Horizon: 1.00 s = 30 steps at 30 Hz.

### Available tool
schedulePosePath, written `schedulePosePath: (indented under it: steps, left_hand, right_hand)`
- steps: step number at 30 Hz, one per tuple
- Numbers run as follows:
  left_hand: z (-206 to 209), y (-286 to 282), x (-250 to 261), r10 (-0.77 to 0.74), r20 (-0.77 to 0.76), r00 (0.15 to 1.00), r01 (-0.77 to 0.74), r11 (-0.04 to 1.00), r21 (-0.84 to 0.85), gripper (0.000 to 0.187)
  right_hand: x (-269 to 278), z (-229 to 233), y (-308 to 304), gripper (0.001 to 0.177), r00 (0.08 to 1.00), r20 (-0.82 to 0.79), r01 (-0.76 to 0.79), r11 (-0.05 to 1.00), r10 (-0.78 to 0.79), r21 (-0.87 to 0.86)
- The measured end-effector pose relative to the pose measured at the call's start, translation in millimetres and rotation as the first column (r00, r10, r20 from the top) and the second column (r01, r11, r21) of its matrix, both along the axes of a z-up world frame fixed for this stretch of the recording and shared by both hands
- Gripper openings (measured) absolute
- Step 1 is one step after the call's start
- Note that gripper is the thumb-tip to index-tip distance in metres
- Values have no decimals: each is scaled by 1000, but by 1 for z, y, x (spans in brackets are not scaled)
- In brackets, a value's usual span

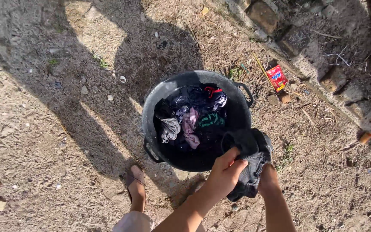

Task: Hanging wet clothes on a laundry line outside.

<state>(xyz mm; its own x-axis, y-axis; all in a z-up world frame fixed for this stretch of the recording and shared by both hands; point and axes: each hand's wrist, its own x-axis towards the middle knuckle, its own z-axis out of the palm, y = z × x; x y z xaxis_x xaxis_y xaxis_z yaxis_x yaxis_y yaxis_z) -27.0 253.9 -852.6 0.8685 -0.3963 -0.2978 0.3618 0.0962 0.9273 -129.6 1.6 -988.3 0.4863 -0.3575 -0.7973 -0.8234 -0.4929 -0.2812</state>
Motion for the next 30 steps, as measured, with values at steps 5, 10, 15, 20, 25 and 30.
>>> schedulePosePath:
  steps: [5,10,15,20,25,30]
  left_hand:
    - [33,-22,-3,-28,-322,946,-89,934,-345,16]
    - [88,-6,7,-42,-298,954,-102,886,-452,15]
    - [172,19,0,-106,-374,921,-127,827,-548,15]
    - [228,79,54,154,-665,731,-560,692,-456,34]
    - [178,163,125,468,-429,773,-572,807,-150,35]
    - [108,188,134,386,-159,909,-357,916,182,71]
  right_hand:
    - [-14,13,9,42,477,255,701,539,-841,468]
    - [-20,4,53,31,608,569,306,825,-554,476]
    - [36,102,103,28,620,673,98,891,-404,444]
    - [111,181,102,31,524,541,131,690,-658,712]
    - [153,367,103,46,525,584,44,705,-619,708]
    - [185,494,159,59,553,783,-125,901,-284,415]
